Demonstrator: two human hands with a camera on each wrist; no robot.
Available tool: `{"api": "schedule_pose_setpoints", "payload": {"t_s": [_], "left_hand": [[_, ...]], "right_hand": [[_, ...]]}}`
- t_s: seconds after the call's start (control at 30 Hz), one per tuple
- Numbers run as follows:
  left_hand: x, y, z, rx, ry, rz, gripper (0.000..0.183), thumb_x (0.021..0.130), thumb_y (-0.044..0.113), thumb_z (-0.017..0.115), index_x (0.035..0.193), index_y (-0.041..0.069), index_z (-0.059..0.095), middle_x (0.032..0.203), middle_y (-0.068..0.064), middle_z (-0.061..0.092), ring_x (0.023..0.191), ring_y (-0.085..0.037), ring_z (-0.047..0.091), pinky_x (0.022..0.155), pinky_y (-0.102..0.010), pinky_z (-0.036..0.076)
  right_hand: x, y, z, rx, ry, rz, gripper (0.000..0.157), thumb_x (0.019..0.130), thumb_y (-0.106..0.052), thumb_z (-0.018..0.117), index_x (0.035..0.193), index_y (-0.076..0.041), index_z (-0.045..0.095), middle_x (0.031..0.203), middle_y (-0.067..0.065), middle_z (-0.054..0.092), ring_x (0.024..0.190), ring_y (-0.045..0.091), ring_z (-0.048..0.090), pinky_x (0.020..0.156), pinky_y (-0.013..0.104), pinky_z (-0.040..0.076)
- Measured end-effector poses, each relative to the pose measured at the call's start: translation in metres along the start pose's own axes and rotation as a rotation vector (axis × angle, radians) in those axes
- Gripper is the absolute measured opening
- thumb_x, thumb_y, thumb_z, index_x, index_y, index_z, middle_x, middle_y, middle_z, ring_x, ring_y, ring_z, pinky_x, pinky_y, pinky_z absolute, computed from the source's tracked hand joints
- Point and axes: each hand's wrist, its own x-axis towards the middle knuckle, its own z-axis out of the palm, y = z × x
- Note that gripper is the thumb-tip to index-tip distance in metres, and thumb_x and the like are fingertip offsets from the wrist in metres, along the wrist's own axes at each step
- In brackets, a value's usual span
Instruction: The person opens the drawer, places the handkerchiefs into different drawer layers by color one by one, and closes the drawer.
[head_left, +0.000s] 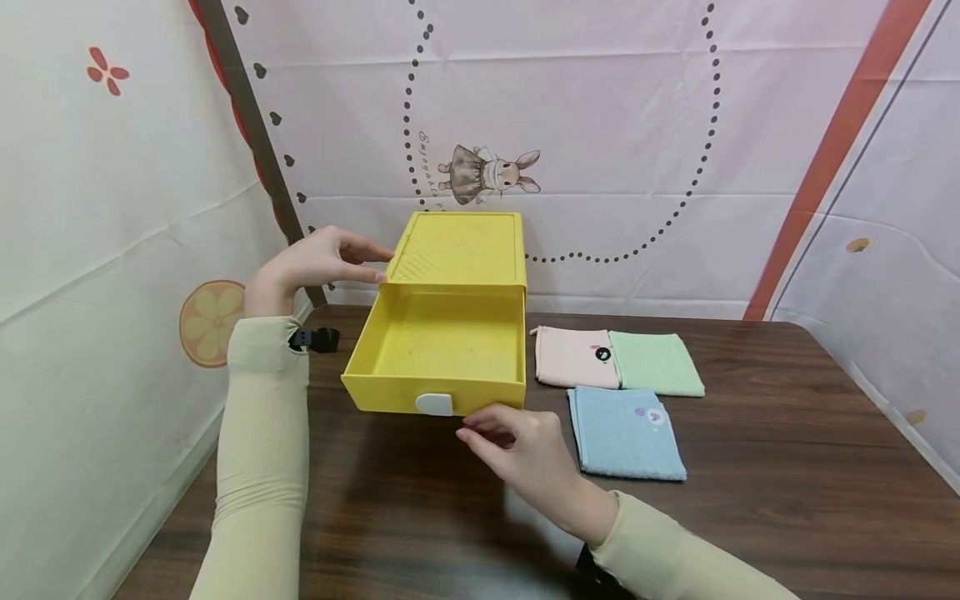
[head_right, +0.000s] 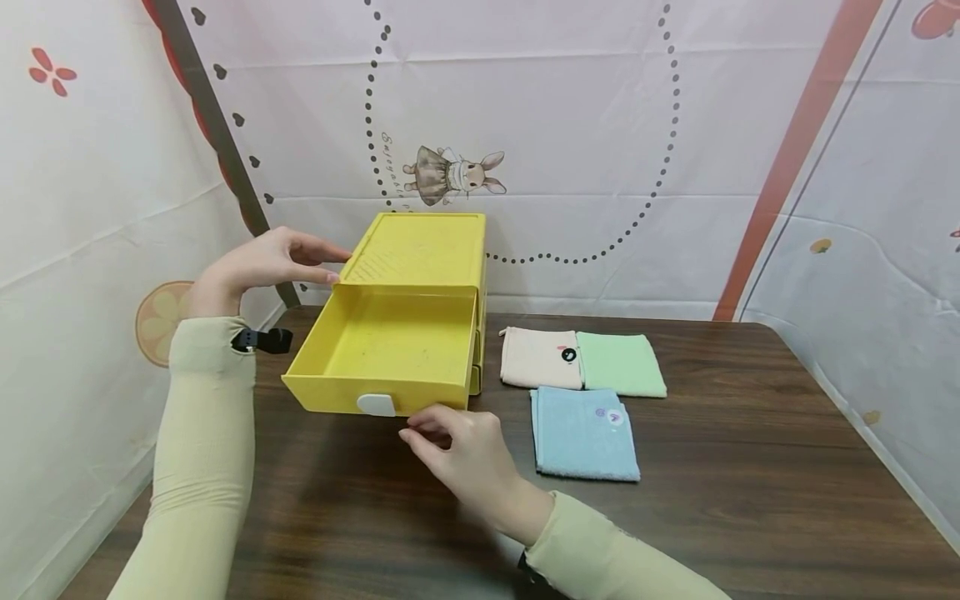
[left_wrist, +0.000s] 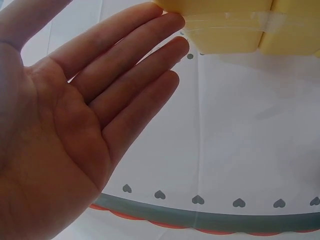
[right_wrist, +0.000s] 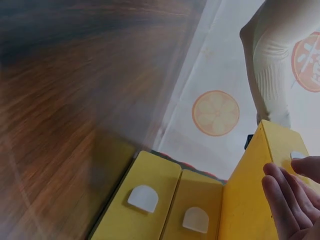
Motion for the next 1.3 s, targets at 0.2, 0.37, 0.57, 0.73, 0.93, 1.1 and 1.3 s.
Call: {"api": "schedule_pose_setpoints", "payload": {"t_s": [0.2, 0.37, 0.57, 0.73, 0.93, 1.1, 1.3], "left_hand": [[0.000, 0.001, 0.000, 0.000, 0.001, 0.005, 0.050, 0.081, 0.043, 0.073, 0.125, 0.022, 0.064, 0.128, -0.005, 0.061, 0.112, -0.021, 0.058, 0.091, -0.048, 0.048], [0.000, 0.000, 0.000, 0.013, 0.010, 0.014, 0.049, 0.081, 0.043, 0.073, 0.124, 0.022, 0.064, 0.127, -0.004, 0.062, 0.110, -0.020, 0.058, 0.090, -0.047, 0.049], [0.000, 0.001, -0.001, 0.010, 0.011, 0.026, 0.049, 0.081, 0.043, 0.073, 0.124, 0.021, 0.065, 0.127, -0.005, 0.062, 0.111, -0.021, 0.058, 0.091, -0.047, 0.049], [0.002, -0.001, -0.001, 0.002, 0.007, 0.033, 0.049, 0.081, 0.043, 0.073, 0.124, 0.021, 0.064, 0.126, -0.005, 0.062, 0.111, -0.021, 0.058, 0.091, -0.048, 0.049], [0.003, -0.005, 0.000, -0.004, 0.002, 0.037, 0.049, 0.080, 0.044, 0.074, 0.123, 0.022, 0.065, 0.126, -0.002, 0.063, 0.111, -0.018, 0.059, 0.089, -0.044, 0.050], [0.002, -0.004, 0.001, 0.009, 0.003, 0.045, 0.049, 0.081, 0.044, 0.073, 0.124, 0.021, 0.065, 0.126, -0.004, 0.063, 0.111, -0.019, 0.059, 0.089, -0.045, 0.050], [0.002, -0.004, 0.001, 0.008, 0.003, 0.046, 0.048, 0.081, 0.042, 0.073, 0.124, 0.021, 0.064, 0.125, -0.003, 0.063, 0.111, -0.019, 0.059, 0.089, -0.045, 0.050]], "right_hand": [[-0.007, 0.002, -0.009, -0.016, -0.037, 0.051, 0.007, 0.082, -0.019, 0.075, 0.086, -0.015, 0.072, 0.080, -0.008, 0.073, 0.071, -0.005, 0.065, 0.063, 0.013, 0.052], [-0.013, 0.010, -0.016, -0.052, -0.064, 0.043, 0.010, 0.080, -0.019, 0.077, 0.087, -0.016, 0.071, 0.081, -0.008, 0.073, 0.072, -0.005, 0.065, 0.064, 0.014, 0.052], [-0.018, 0.019, -0.024, -0.084, -0.091, 0.014, 0.012, 0.079, -0.018, 0.078, 0.088, -0.016, 0.071, 0.081, -0.007, 0.073, 0.073, -0.003, 0.066, 0.065, 0.015, 0.052], [-0.022, 0.028, -0.031, -0.109, -0.101, -0.032, 0.011, 0.079, -0.014, 0.077, 0.088, -0.015, 0.070, 0.081, -0.005, 0.073, 0.073, -0.001, 0.067, 0.065, 0.014, 0.052], [-0.026, 0.040, -0.039, -0.153, -0.113, -0.025, 0.012, 0.078, -0.012, 0.078, 0.086, -0.013, 0.069, 0.080, -0.007, 0.072, 0.070, 0.000, 0.066, 0.064, 0.015, 0.053], [-0.028, 0.046, -0.046, -0.197, -0.120, 0.024, 0.014, 0.077, -0.014, 0.079, 0.087, -0.014, 0.069, 0.079, -0.006, 0.072, 0.069, 0.000, 0.066, 0.063, 0.016, 0.053], [-0.030, 0.057, -0.055, -0.266, -0.153, 0.095, 0.015, 0.078, -0.016, 0.079, 0.088, -0.014, 0.069, 0.078, -0.006, 0.072, 0.068, 0.000, 0.066, 0.062, 0.016, 0.053]]}}
